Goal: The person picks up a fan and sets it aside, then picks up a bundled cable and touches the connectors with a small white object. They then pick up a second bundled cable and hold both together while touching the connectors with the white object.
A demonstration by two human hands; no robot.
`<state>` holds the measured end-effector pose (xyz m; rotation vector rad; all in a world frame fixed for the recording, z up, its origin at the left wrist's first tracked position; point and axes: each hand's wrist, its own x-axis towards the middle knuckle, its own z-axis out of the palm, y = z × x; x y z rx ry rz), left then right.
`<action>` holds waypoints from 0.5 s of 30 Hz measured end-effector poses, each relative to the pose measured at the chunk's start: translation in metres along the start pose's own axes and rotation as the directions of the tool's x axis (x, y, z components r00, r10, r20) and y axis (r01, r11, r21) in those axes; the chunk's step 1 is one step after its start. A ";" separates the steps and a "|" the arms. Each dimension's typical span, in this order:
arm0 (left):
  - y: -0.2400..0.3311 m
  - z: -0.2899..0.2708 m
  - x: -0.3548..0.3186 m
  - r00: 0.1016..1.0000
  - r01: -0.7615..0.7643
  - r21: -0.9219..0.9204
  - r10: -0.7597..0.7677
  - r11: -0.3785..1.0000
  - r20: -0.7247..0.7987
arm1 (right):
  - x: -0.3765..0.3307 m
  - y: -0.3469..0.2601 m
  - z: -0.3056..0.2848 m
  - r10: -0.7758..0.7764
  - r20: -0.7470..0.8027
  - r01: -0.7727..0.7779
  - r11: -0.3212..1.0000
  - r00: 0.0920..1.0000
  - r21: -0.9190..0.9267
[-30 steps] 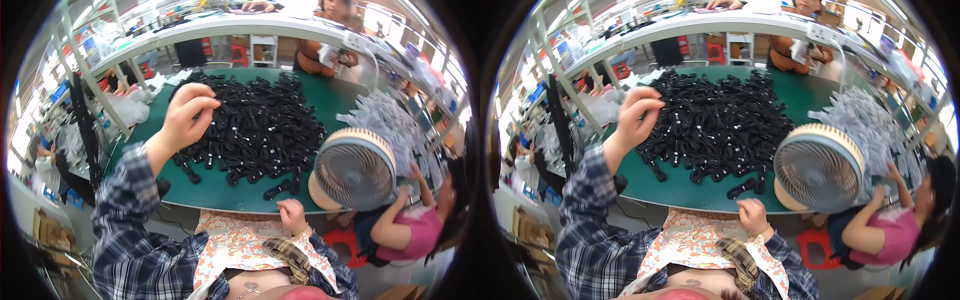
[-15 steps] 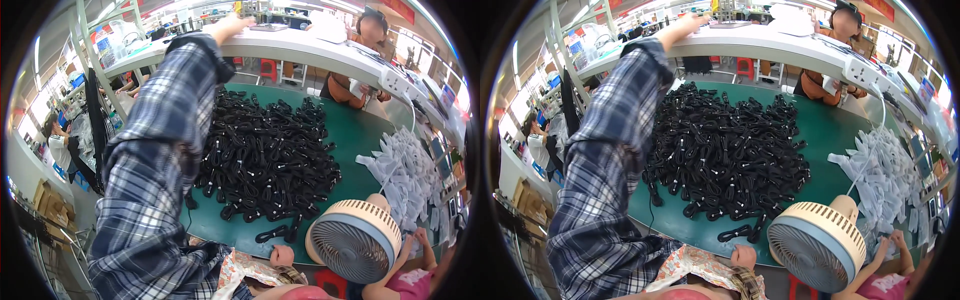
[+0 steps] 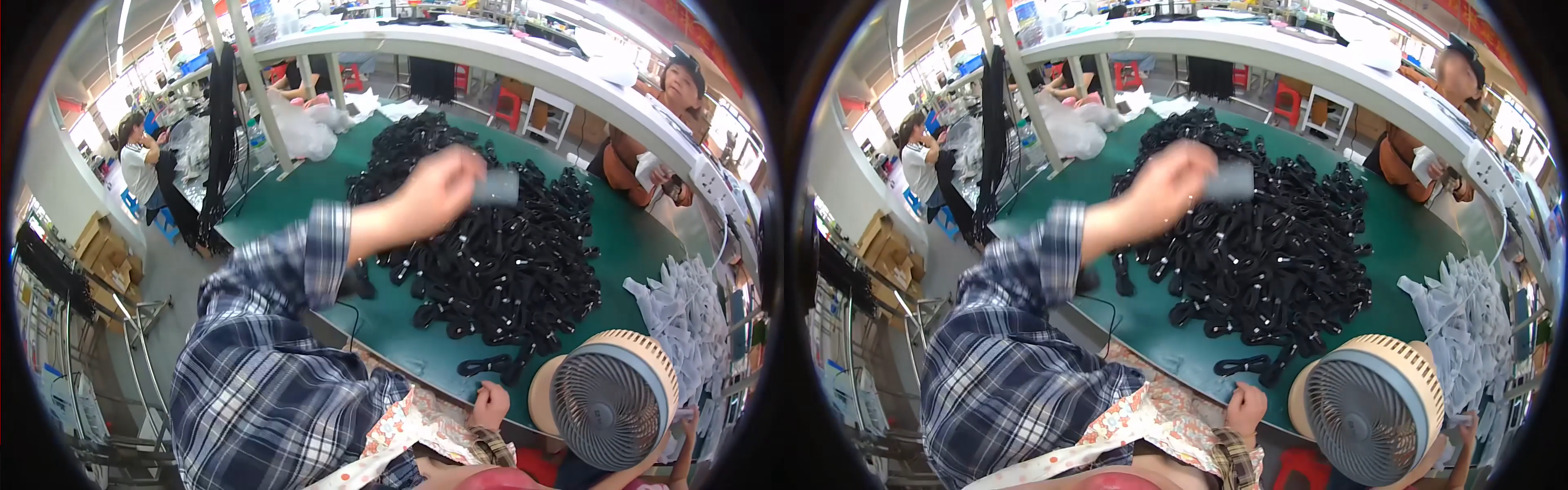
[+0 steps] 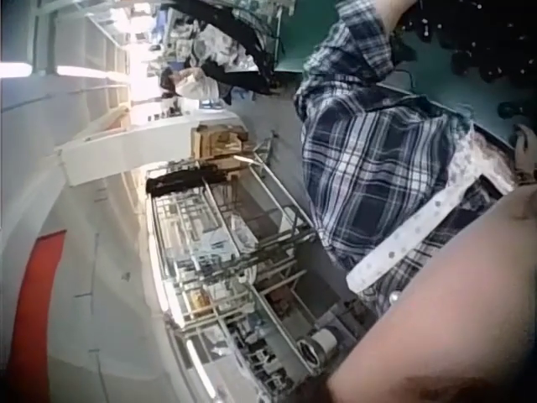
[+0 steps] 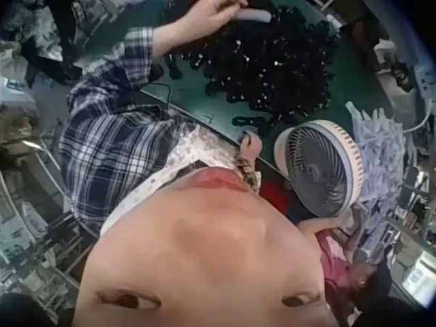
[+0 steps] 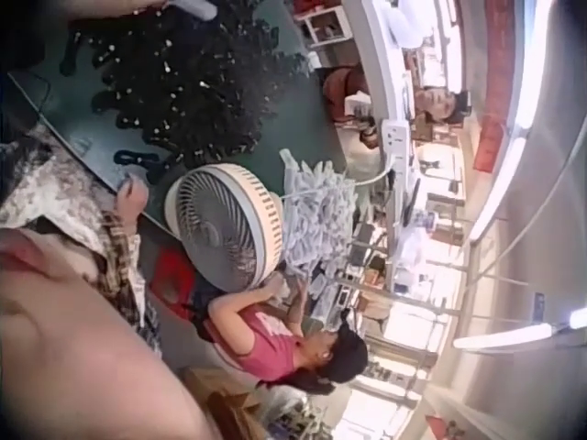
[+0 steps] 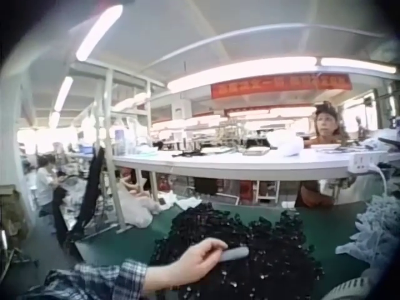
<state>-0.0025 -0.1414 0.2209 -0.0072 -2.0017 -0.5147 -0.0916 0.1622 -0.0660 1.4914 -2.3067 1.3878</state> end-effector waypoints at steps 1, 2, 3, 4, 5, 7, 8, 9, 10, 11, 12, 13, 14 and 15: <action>0.014 0.007 -0.048 0.914 0.355 -0.123 -0.317 0.927 0.254 | 0.003 -0.012 -0.004 0.008 0.011 -0.008 1.000 1.000 -0.002; 0.025 0.014 -0.091 0.658 0.723 -0.240 -0.540 0.648 0.525 | 0.011 -0.027 -0.012 0.226 0.109 -0.247 0.933 0.968 0.261; 0.031 0.024 -0.131 0.555 0.803 -0.234 -0.545 0.549 0.628 | 0.019 -0.045 -0.019 0.406 0.248 -0.476 0.741 0.879 0.473; 0.038 0.035 -0.165 0.497 0.861 -0.315 -0.532 0.399 0.685 | 0.030 -0.061 -0.023 0.310 0.361 -0.469 0.696 0.879 0.544; 0.051 0.044 -0.184 0.439 0.898 -0.373 -0.504 0.232 0.744 | 0.037 -0.075 -0.024 0.204 0.456 -0.471 0.636 0.866 0.611; 0.066 0.055 -0.211 0.445 0.895 -0.389 -0.437 0.217 0.781 | 0.049 -0.108 -0.007 0.210 0.464 -0.495 0.558 0.860 0.666; 0.069 0.058 -0.218 0.476 0.880 -0.421 -0.382 0.222 0.792 | 0.051 -0.118 -0.001 0.181 0.468 -0.492 0.487 0.865 0.722; 0.069 0.058 -0.226 0.470 0.882 -0.421 -0.380 0.209 0.797 | 0.049 -0.121 0.001 0.193 0.473 -0.502 0.487 0.860 0.715; 0.068 0.058 -0.232 0.472 0.881 -0.440 -0.376 0.172 0.797 | 0.046 -0.123 0.003 0.175 0.419 -0.439 0.563 0.891 0.700; 0.064 0.059 -0.238 0.476 0.877 -0.458 -0.381 0.143 0.793 | 0.045 -0.122 0.007 0.140 0.367 -0.368 0.632 0.920 0.682; 0.061 0.058 -0.243 0.480 0.872 -0.476 -0.388 0.116 0.787 | 0.044 -0.120 0.012 0.097 0.317 -0.292 0.695 0.943 0.657; 0.057 0.055 -0.247 0.479 0.872 -0.475 -0.397 0.115 0.783 | 0.040 -0.114 0.017 0.092 0.324 -0.294 0.692 0.942 0.659; 0.052 0.051 -0.248 0.455 0.888 -0.435 -0.423 0.150 0.783 | 0.035 -0.104 0.022 0.189 0.257 -0.319 0.593 0.948 0.740; 0.045 0.048 -0.248 0.432 0.901 -0.391 -0.451 0.185 0.781 | 0.034 -0.095 0.024 0.291 0.199 -0.324 0.484 0.936 0.813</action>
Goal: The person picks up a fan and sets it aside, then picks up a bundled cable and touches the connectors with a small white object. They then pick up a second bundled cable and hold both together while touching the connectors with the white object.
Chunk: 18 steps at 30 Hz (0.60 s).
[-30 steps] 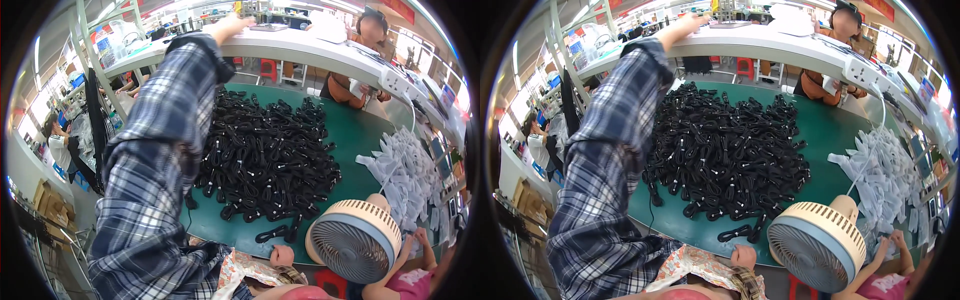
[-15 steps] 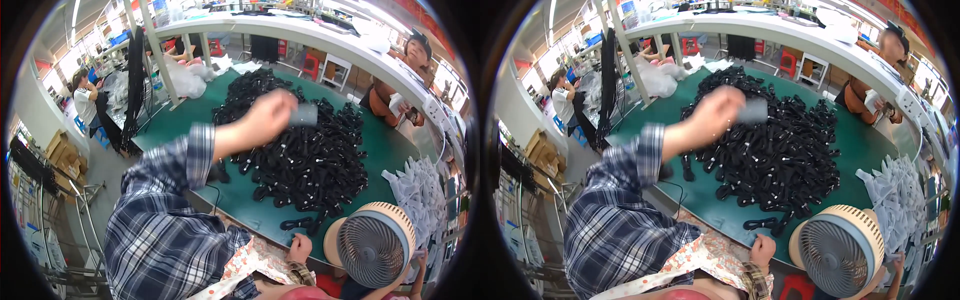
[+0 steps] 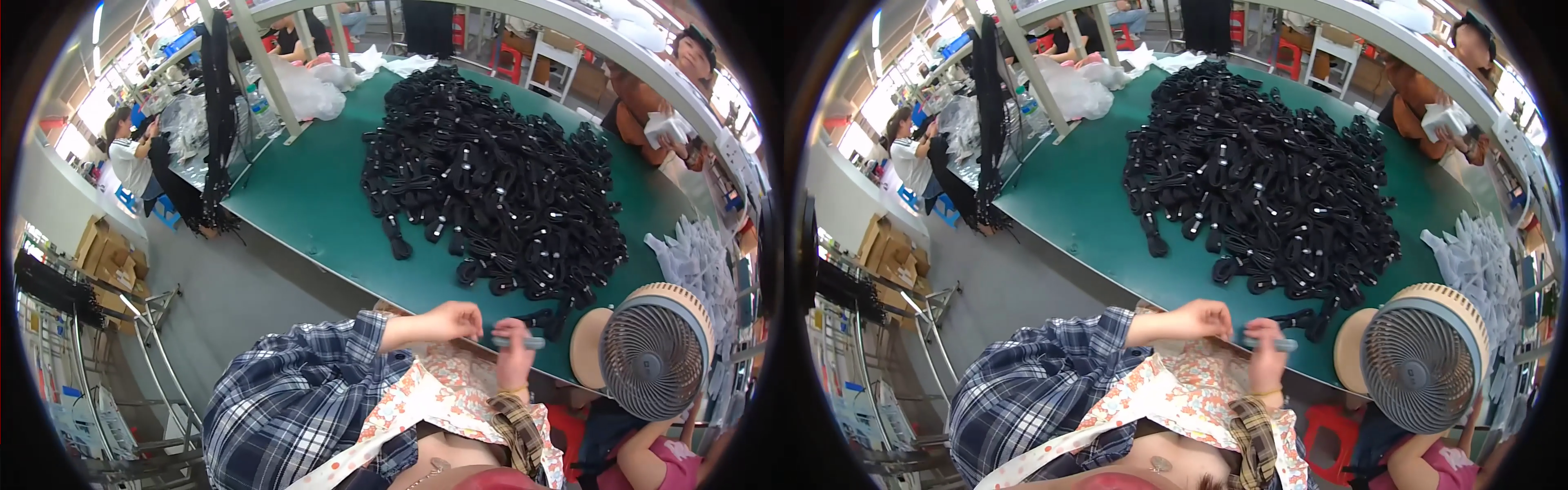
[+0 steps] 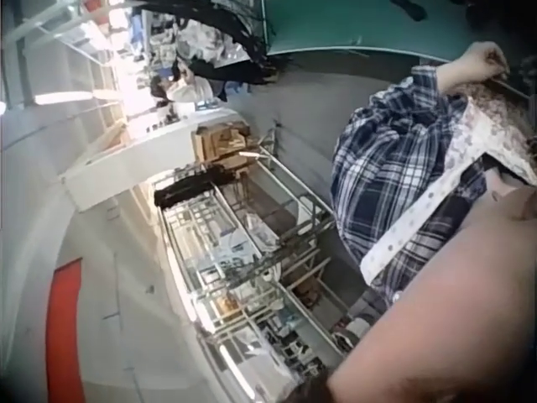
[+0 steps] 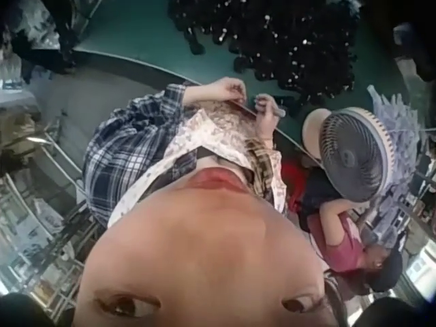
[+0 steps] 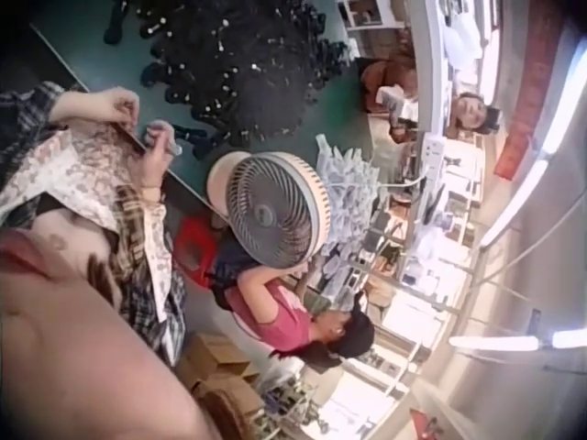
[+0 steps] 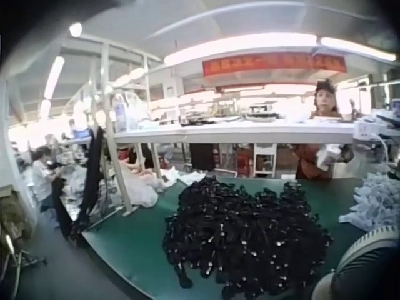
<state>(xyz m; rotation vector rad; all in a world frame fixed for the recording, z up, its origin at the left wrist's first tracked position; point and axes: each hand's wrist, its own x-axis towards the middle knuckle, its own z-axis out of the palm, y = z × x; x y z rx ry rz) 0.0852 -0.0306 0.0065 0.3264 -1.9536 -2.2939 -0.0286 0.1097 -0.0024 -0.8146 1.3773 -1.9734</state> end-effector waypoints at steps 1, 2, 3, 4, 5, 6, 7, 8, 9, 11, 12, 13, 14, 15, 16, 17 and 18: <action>-0.001 -0.011 -0.001 0.999 0.035 0.056 -0.034 0.998 -0.028 | 0.003 -0.004 0.000 -0.005 -0.079 0.012 0.996 0.997 0.084; -0.002 -0.023 0.000 0.985 -0.015 0.175 0.044 0.985 -0.164 | 0.006 -0.011 -0.001 -0.004 -0.159 0.029 0.987 0.987 0.160; -0.002 -0.036 0.002 0.949 -0.046 0.298 0.135 0.954 -0.285 | 0.007 -0.008 -0.006 0.002 -0.154 0.025 0.985 0.988 0.169; 0.009 -0.052 0.003 0.882 -0.102 0.545 0.329 0.832 -0.337 | 0.008 -0.004 -0.015 -0.016 -0.224 0.037 0.995 0.974 0.090; 0.022 -0.069 0.002 0.788 -0.113 0.754 0.521 0.647 -0.329 | 0.008 0.000 -0.023 -0.040 -0.287 0.044 0.999 0.957 0.006; 0.029 -0.091 0.001 0.722 -0.035 0.840 0.595 0.541 -0.353 | 0.007 0.005 -0.029 -0.039 -0.285 0.044 0.999 0.958 0.011; 0.030 -0.108 0.000 0.647 0.057 0.900 0.671 0.432 -0.363 | 0.005 0.010 -0.038 -0.009 -0.297 0.010 1.000 0.955 0.002; 0.027 -0.117 -0.003 0.641 0.060 0.899 0.674 0.433 -0.368 | 0.003 0.015 -0.044 0.021 -0.309 -0.025 1.000 0.951 -0.008; 0.023 -0.123 -0.005 0.539 0.344 0.866 0.679 0.363 -0.499 | 0.001 0.019 -0.050 0.050 -0.324 -0.059 0.998 0.945 -0.020; 0.008 -0.132 -0.004 0.395 0.607 0.740 0.697 0.291 -0.599 | -0.002 0.021 -0.052 0.042 -0.305 -0.056 0.998 0.951 -0.037; -0.004 -0.136 -0.005 0.454 0.613 0.734 0.629 0.294 -0.631 | -0.003 0.022 -0.052 0.036 -0.292 -0.053 0.997 0.956 -0.050; -0.011 -0.139 -0.006 0.512 0.617 0.730 0.555 0.294 -0.656 | -0.003 0.024 -0.051 0.031 -0.283 -0.051 0.997 0.959 -0.063; -0.017 -0.142 -0.006 0.565 0.621 0.726 0.475 0.293 -0.675 | -0.004 0.028 -0.052 0.031 -0.279 -0.050 0.997 0.960 -0.063; -0.021 -0.147 -0.006 0.562 0.623 0.725 0.476 0.295 -0.677 | -0.004 0.033 -0.054 0.006 -0.259 -0.052 0.983 0.966 -0.174; -0.021 -0.149 -0.005 0.571 0.626 0.713 0.437 0.316 -0.695 | -0.003 0.035 -0.055 -0.018 -0.234 -0.051 0.958 0.972 -0.284; -0.021 -0.150 -0.004 0.580 0.628 0.701 0.397 0.337 -0.711 | -0.002 0.036 -0.056 -0.039 -0.209 -0.046 0.920 0.977 -0.389; -0.020 -0.151 -0.003 0.589 0.631 0.688 0.357 0.358 -0.725 | -0.002 0.036 -0.057 -0.040 -0.206 -0.044 0.920 0.978 -0.390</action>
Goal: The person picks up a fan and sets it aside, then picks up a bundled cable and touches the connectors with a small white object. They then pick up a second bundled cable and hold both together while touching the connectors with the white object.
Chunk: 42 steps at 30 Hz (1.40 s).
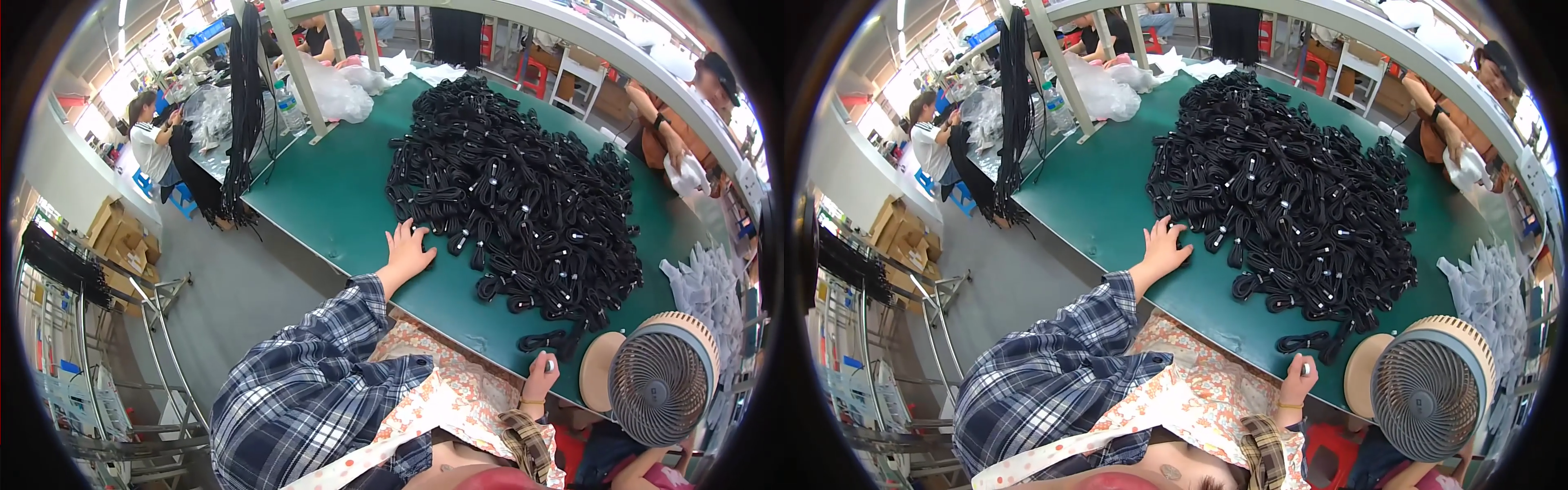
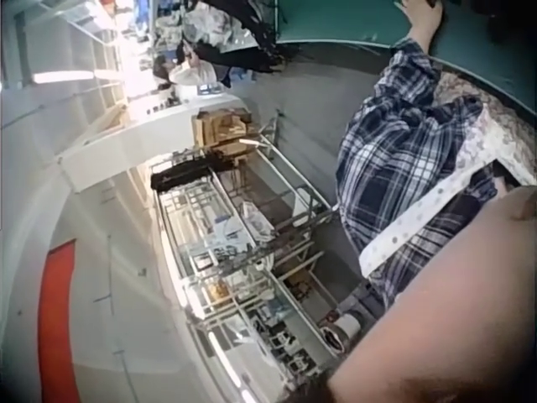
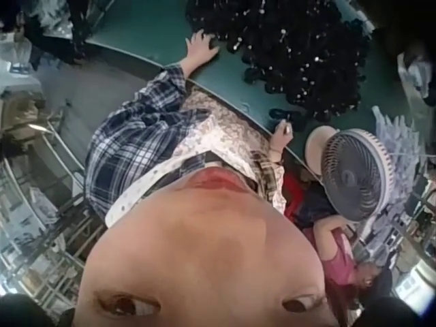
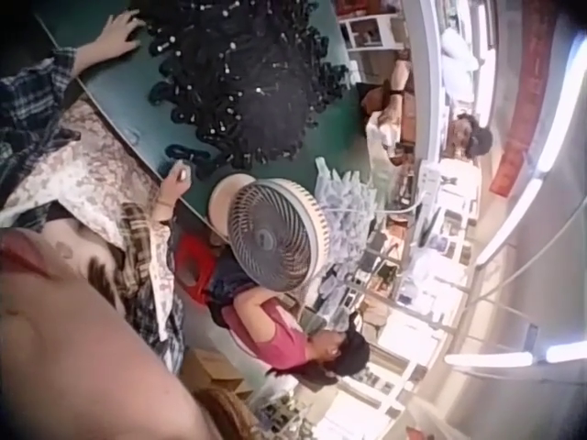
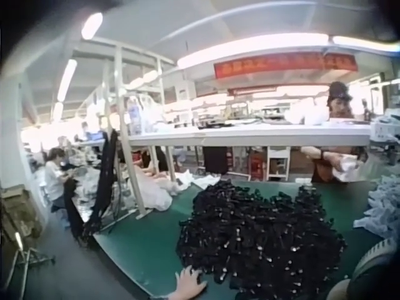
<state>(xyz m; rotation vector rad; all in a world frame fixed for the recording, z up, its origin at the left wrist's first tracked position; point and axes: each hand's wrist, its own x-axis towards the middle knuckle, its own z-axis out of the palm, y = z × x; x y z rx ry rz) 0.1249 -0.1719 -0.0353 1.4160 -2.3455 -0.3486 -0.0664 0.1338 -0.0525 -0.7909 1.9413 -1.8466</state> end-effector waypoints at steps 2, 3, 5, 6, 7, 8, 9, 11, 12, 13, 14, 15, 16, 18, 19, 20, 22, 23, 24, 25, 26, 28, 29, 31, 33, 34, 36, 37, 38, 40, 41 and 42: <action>0.003 0.000 0.007 0.999 0.045 -0.055 -0.045 0.997 0.013 | 0.000 0.000 -0.003 -0.010 -0.007 0.009 0.999 1.000 -0.034; 0.004 -0.004 0.011 0.996 0.090 -0.105 -0.087 0.990 0.032 | -0.002 -0.003 -0.001 -0.011 -0.010 0.011 0.999 1.000 -0.049; 0.008 -0.010 0.017 0.990 0.136 -0.150 -0.130 0.979 0.053 | -0.002 -0.007 -0.001 0.006 -0.006 -0.006 1.000 1.000 -0.027; 0.011 -0.011 0.020 0.985 0.165 -0.121 -0.170 0.979 -0.025 | -0.001 -0.009 -0.001 0.020 -0.003 -0.020 1.000 1.000 -0.008; 0.013 -0.012 0.023 0.973 0.195 -0.095 -0.205 0.976 -0.104 | -0.001 -0.009 0.000 0.035 -0.002 -0.035 0.999 0.999 0.010; 0.016 -0.012 0.027 0.955 0.224 -0.077 -0.234 0.972 -0.182 | 0.000 -0.009 0.000 0.033 -0.005 -0.033 0.999 0.999 0.009; 0.014 -0.012 0.033 0.956 0.220 -0.079 -0.231 0.972 -0.182 | 0.000 -0.008 0.001 0.041 -0.020 -0.041 0.999 0.999 0.017; 0.003 -0.007 0.044 0.938 0.146 -0.042 -0.152 0.988 -0.312 | 0.002 -0.005 0.003 0.054 -0.045 -0.053 0.998 0.998 0.032; -0.001 -0.004 0.048 0.920 0.112 -0.020 -0.111 0.994 -0.375 | 0.003 -0.005 0.003 0.050 -0.045 -0.049 0.998 0.998 0.031; -0.006 0.002 0.050 0.918 0.116 -0.020 -0.115 0.993 -0.380 | 0.002 -0.003 0.004 0.052 -0.048 -0.050 0.998 0.997 0.044; -0.012 0.008 0.050 0.926 0.085 -0.026 -0.089 0.996 -0.367 | 0.003 -0.001 0.004 0.054 -0.049 -0.051 0.997 0.997 0.058; -0.014 0.011 0.051 0.936 0.047 -0.031 -0.055 0.998 -0.348 | 0.002 -0.001 0.005 0.059 -0.060 -0.055 0.996 0.996 0.072; -0.015 0.013 0.050 0.943 0.010 -0.037 -0.022 0.999 -0.331 | 0.003 -0.001 0.006 0.058 -0.062 -0.054 0.996 0.996 0.074; -0.014 0.013 0.041 0.952 0.011 -0.047 -0.025 0.999 -0.306 | 0.003 -0.002 0.004 0.061 -0.072 -0.056 0.996 0.996 0.067; -0.010 0.012 0.034 0.960 0.014 -0.059 -0.030 0.998 -0.278 | 0.001 -0.001 0.003 0.064 -0.083 -0.059 0.996 0.994 0.063; 0.000 0.020 0.033 0.975 -0.014 -0.086 -0.006 0.996 -0.223 | -0.002 0.000 0.001 0.075 -0.137 -0.069 0.996 0.988 0.051; 0.008 0.015 0.023 0.983 0.013 0.013 -0.011 1.000 -0.183 | 0.001 0.001 0.003 0.067 -0.107 -0.070 0.997 0.992 -0.023; 0.005 0.014 0.020 0.978 0.014 0.012 -0.011 1.000 -0.207 | 0.002 0.003 0.003 0.069 -0.143 -0.073 0.997 0.987 -0.027; 0.001 0.012 0.017 0.973 0.013 0.010 -0.010 1.000 -0.230 | 0.004 0.007 0.004 0.006 -0.105 -0.018 0.994 0.994 -0.110; -0.003 0.012 0.015 0.978 -0.002 -0.009 0.000 1.000 -0.210 | 0.004 0.009 0.002 -0.049 -0.063 0.036 0.981 0.997 -0.193; -0.006 0.010 0.014 0.981 -0.007 -0.025 0.002 1.000 -0.195 | 0.005 0.008 0.001 -0.046 -0.090 0.028 0.980 0.995 -0.198; -0.006 0.005 0.016 0.991 0.013 -0.089 -0.024 0.996 -0.131 | 0.002 0.006 0.000 -0.043 -0.081 0.028 0.983 0.996 -0.180; -0.004 0.001 0.016 0.995 0.060 -0.141 -0.071 0.988 -0.075 | 0.000 0.004 0.001 -0.040 -0.075 0.027 0.985 0.996 -0.168; 0.007 -0.004 0.019 0.991 0.101 -0.113 -0.110 0.988 -0.078 | -0.001 0.001 0.001 -0.048 -0.098 0.030 0.984 0.994 -0.177; 0.017 -0.005 0.022 0.970 0.212 -0.057 -0.217 0.976 -0.108 | -0.002 -0.004 0.001 -0.074 -0.109 0.052 0.980 0.991 -0.194; 0.019 -0.001 0.024 0.974 0.203 -0.058 -0.207 0.978 -0.089 | -0.001 -0.008 0.002 -0.063 -0.124 0.037 0.978 0.990 -0.203; 0.028 0.009 0.025 0.962 0.223 0.177 -0.187 0.959 -0.201 | -0.002 -0.017 0.003 -0.072 -0.103 0.050 0.979 0.992 -0.197; 0.028 0.008 0.029 0.964 0.227 0.239 -0.182 0.944 -0.194 | -0.001 -0.024 0.007 -0.065 -0.105 0.043 0.979 0.992 -0.200; 0.029 0.004 0.032 0.967 0.228 0.302 -0.178 0.926 -0.184 | -0.001 -0.026 0.008 -0.053 -0.105 0.031 0.979 0.993 -0.203; 0.036 -0.009 0.038 0.970 0.240 0.278 -0.217 0.930 -0.113 | 0.001 -0.025 0.007 -0.040 -0.086 0.022 0.981 0.996 -0.192; 0.041 -0.016 0.035 0.975 0.221 0.274 -0.207 0.936 -0.080 | -0.002 -0.021 0.005 -0.021 -0.106 -0.002 0.977 0.994 -0.212; 0.045 -0.026 0.036 0.973 0.227 0.277 -0.231 0.934 -0.016 | 0.000 -0.017 0.006 -0.052 -0.108 0.031 0.982 0.993 -0.187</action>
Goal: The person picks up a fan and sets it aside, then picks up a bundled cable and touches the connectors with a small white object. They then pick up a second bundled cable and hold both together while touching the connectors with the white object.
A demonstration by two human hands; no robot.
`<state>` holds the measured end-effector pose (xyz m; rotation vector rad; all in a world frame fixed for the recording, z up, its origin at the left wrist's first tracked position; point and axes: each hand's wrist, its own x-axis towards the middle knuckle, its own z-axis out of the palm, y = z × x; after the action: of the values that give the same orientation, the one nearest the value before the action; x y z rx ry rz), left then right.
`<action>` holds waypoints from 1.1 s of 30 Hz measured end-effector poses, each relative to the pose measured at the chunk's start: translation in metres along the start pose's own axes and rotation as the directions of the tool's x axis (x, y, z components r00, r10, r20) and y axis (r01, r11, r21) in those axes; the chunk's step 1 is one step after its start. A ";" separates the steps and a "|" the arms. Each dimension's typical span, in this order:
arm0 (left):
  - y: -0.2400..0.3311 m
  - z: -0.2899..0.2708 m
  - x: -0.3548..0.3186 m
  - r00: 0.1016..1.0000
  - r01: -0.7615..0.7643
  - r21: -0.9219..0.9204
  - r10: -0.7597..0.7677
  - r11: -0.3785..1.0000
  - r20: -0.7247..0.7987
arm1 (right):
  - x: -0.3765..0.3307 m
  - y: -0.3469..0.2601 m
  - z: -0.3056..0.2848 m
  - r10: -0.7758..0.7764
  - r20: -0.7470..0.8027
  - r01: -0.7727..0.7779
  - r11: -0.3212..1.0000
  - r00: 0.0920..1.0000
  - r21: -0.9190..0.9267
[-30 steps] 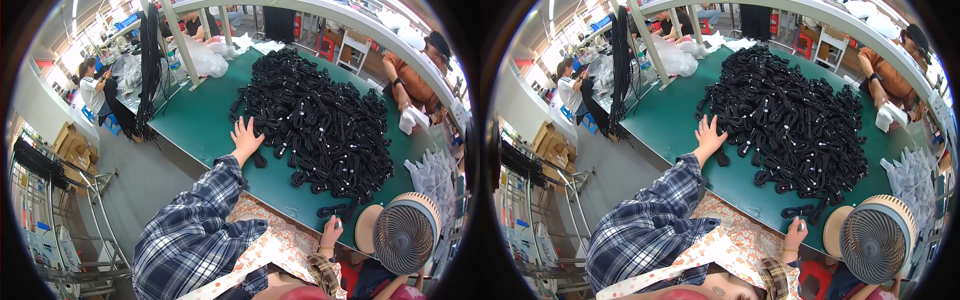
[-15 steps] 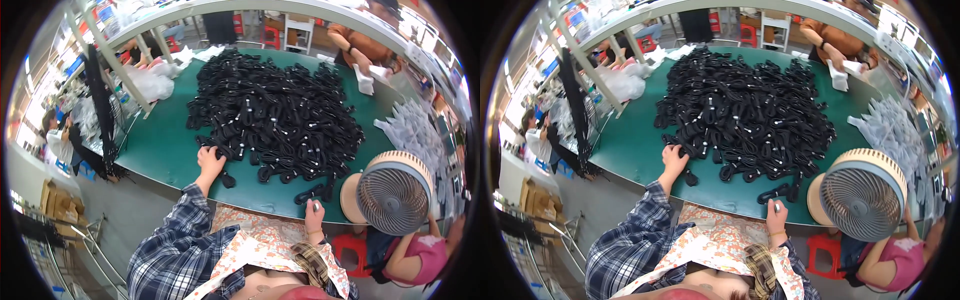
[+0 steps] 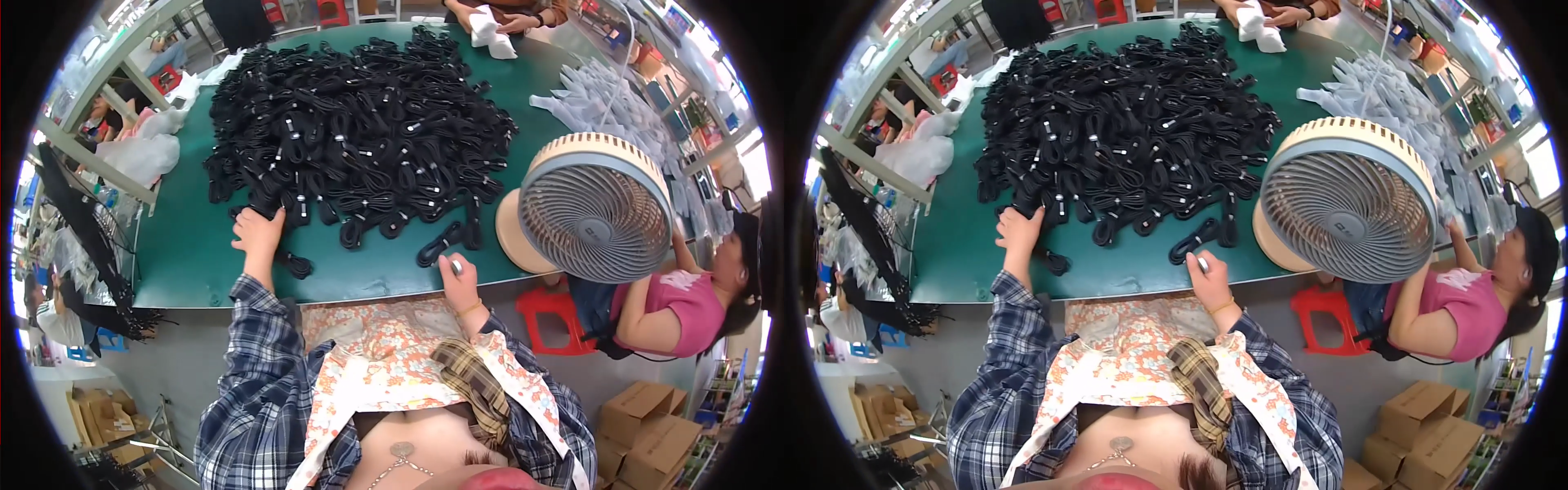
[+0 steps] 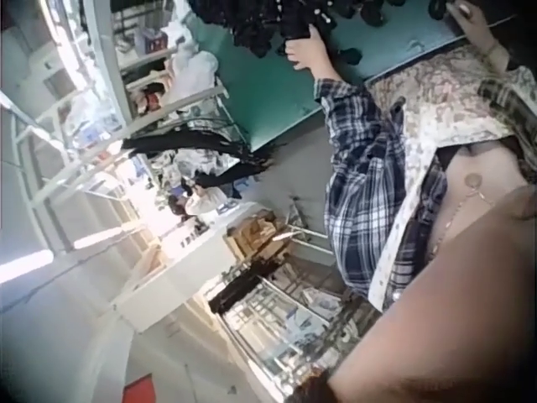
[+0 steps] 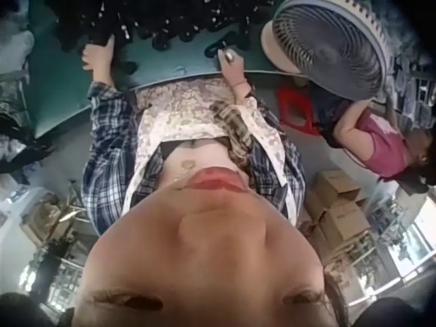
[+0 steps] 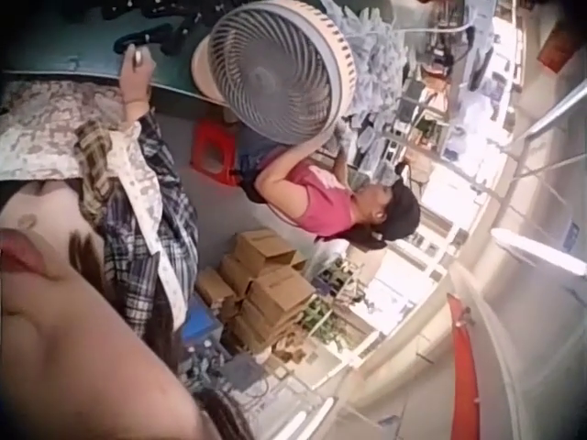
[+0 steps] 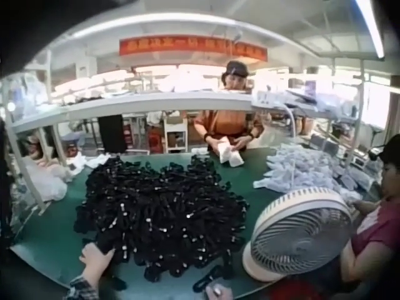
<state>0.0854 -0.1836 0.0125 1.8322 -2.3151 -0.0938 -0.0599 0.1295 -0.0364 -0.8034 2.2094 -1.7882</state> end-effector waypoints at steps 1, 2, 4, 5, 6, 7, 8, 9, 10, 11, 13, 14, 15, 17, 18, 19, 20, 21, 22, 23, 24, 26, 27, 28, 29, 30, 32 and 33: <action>-0.001 -0.005 0.001 0.998 0.012 0.006 -0.013 1.000 0.061 | 0.001 0.002 0.003 -0.035 -0.004 0.035 0.999 0.999 0.035; 0.000 -0.003 -0.001 0.998 0.010 0.006 -0.010 1.000 0.067 | 0.001 0.005 0.002 -0.031 -0.005 0.031 0.999 1.000 0.031; 0.000 -0.002 -0.007 0.998 -0.018 0.092 0.013 0.996 0.053 | 0.000 0.008 0.002 -0.032 -0.008 0.032 0.999 0.999 0.044; 0.000 -0.002 -0.008 0.999 -0.030 0.136 0.025 0.990 0.045 | 0.001 0.009 0.002 -0.034 -0.009 0.034 0.998 0.999 0.053; -0.002 -0.003 -0.009 0.999 -0.025 0.143 0.018 0.989 0.047 | 0.000 0.010 0.001 -0.028 -0.001 0.028 0.998 1.000 0.057; -0.001 -0.004 -0.008 0.996 -0.033 0.136 0.022 0.990 0.083 | 0.000 0.009 -0.001 -0.025 -0.003 0.025 0.999 1.000 0.045; 0.000 -0.005 -0.005 0.993 -0.041 0.129 0.026 0.991 0.118 | 0.001 0.008 -0.002 -0.023 -0.006 0.023 0.999 1.000 0.034; -0.001 -0.006 -0.004 0.988 -0.050 0.121 0.031 0.991 0.152 | 0.000 0.007 -0.002 -0.021 -0.009 0.021 1.000 1.000 0.024; -0.004 -0.006 -0.005 0.988 -0.046 0.127 0.027 0.991 0.152 | -0.002 0.005 -0.001 -0.017 -0.005 0.018 0.999 1.000 0.028; -0.005 -0.005 -0.005 0.991 -0.041 0.107 0.026 0.993 0.131 | -0.002 0.004 -0.002 -0.024 -0.010 0.025 0.999 1.000 0.026; -0.007 0.001 -0.004 0.996 -0.033 0.065 0.027 0.997 0.088 | -0.002 0.002 -0.002 -0.039 -0.022 0.040 0.999 0.999 0.021; -0.011 0.006 -0.002 0.996 -0.033 0.065 0.028 0.997 0.087 | -0.001 0.002 -0.002 -0.040 -0.022 0.041 0.999 0.999 0.023; -0.016 0.012 -0.001 1.000 -0.012 0.007 0.011 1.000 0.026 | -0.001 0.001 -0.002 -0.044 -0.017 0.044 0.999 0.999 0.021; -0.020 0.012 -0.003 0.996 0.017 -0.110 -0.027 0.994 -0.089 | -0.001 0.001 -0.002 -0.046 -0.008 0.047 0.999 0.999 0.018; -0.021 0.012 -0.002 0.996 0.016 -0.109 -0.026 0.994 -0.089 | 0.000 0.002 -0.001 -0.047 -0.009 0.047 0.999 0.999 0.019; -0.022 0.011 0.000 0.999 0.015 -0.123 -0.020 0.992 -0.045 | 0.000 0.003 -0.001 -0.049 -0.013 0.049 0.999 0.999 0.018; -0.022 0.010 0.001 1.000 0.014 -0.138 -0.014 0.990 -0.001 | 0.001 0.005 -0.001 -0.051 -0.016 0.052 0.999 0.999 0.017; -0.024 0.006 0.000 0.999 0.022 -0.151 -0.015 0.988 0.044 | 0.001 0.006 -0.001 -0.054 -0.011 0.054 0.998 0.998 0.018; -0.024 0.005 0.001 0.999 0.029 -0.151 -0.023 0.988 0.043 | 0.001 0.006 -0.001 -0.056 -0.004 0.056 0.998 0.998 0.018; -0.022 0.003 0.004 0.996 0.009 -0.077 -0.002 0.997 0.084 | 0.001 0.005 0.000 -0.044 -0.004 0.044 0.999 0.999 0.016; -0.020 0.002 0.007 0.992 -0.016 -0.003 0.016 1.000 0.127 | 0.001 0.005 0.000 -0.033 -0.004 0.033 0.999 0.999 0.013; -0.022 0.002 0.008 0.986 -0.042 0.069 0.030 0.997 0.167 | 0.000 0.005 0.000 -0.025 -0.004 0.025 1.000 1.000 0.013; -0.026 0.007 0.009 0.994 -0.022 0.007 0.021 1.000 0.105 | -0.001 0.006 0.000 -0.036 -0.007 0.037 0.999 0.999 0.023; -0.029 0.009 0.009 0.999 -0.006 -0.056 0.008 0.998 0.044 | -0.002 0.007 0.000 -0.047 -0.011 0.047 0.998 0.999 0.033; -0.033 0.011 0.010 1.000 0.006 -0.118 -0.008 0.993 -0.016 | -0.002 0.008 0.000 -0.056 -0.014 0.057 0.997 0.998 0.044; -0.036 0.012 0.013 1.000 0.006 -0.116 -0.008 0.993 -0.017 | -0.002 0.007 0.001 -0.055 -0.014 0.056 0.997 0.998 0.046; -0.042 0.009 0.012 0.968 -0.138 -0.427 0.032 0.894 -0.247 | -0.002 0.007 0.001 -0.048 -0.004 0.048 0.998 0.999 0.026; -0.045 0.005 0.008 0.934 -0.224 -0.549 0.016 0.805 -0.357 | -0.003 0.008 0.001 -0.042 0.007 0.042 0.999 0.999 0.017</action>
<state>0.1261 -0.2025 0.0007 1.2680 -1.8706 -0.3949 -0.0594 0.1312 -0.0443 -0.8576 2.1853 -1.8179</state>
